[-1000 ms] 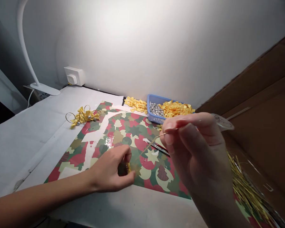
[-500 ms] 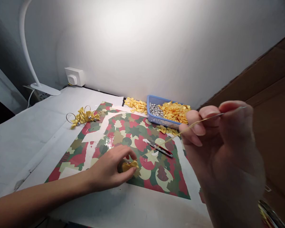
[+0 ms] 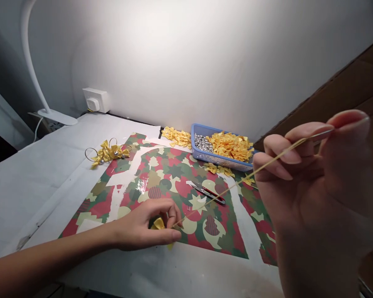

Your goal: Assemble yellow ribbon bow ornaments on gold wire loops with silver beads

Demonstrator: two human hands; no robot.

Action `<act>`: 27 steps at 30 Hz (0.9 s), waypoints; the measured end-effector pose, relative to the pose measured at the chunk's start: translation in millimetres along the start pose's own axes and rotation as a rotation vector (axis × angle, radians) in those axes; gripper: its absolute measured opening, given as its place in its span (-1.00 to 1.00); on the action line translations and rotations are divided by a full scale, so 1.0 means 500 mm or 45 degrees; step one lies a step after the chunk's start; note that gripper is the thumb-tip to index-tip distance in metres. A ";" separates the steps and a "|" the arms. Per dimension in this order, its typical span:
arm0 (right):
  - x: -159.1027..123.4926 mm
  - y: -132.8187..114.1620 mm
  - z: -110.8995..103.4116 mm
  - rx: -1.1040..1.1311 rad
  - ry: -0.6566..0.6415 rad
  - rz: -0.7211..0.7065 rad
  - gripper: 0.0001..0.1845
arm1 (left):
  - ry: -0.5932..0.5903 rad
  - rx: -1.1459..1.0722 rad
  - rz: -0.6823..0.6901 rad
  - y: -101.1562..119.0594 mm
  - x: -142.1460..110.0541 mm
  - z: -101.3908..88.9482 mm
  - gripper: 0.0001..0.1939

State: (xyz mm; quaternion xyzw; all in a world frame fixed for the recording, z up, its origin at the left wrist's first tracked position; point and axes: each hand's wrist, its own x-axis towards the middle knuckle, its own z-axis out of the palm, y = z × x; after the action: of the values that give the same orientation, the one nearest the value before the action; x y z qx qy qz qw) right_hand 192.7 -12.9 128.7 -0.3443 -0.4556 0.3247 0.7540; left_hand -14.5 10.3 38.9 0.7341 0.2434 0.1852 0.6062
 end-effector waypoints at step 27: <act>0.034 0.029 -0.003 0.127 0.098 0.031 -0.89 | 0.302 -0.642 -0.337 -0.026 0.014 -0.004 -0.81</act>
State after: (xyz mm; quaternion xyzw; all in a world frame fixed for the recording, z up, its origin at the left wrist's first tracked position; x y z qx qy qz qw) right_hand 197.6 8.4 124.1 -0.3240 -0.4052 0.3426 0.7833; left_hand -11.4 18.0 26.5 0.4957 0.3523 0.2435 0.7556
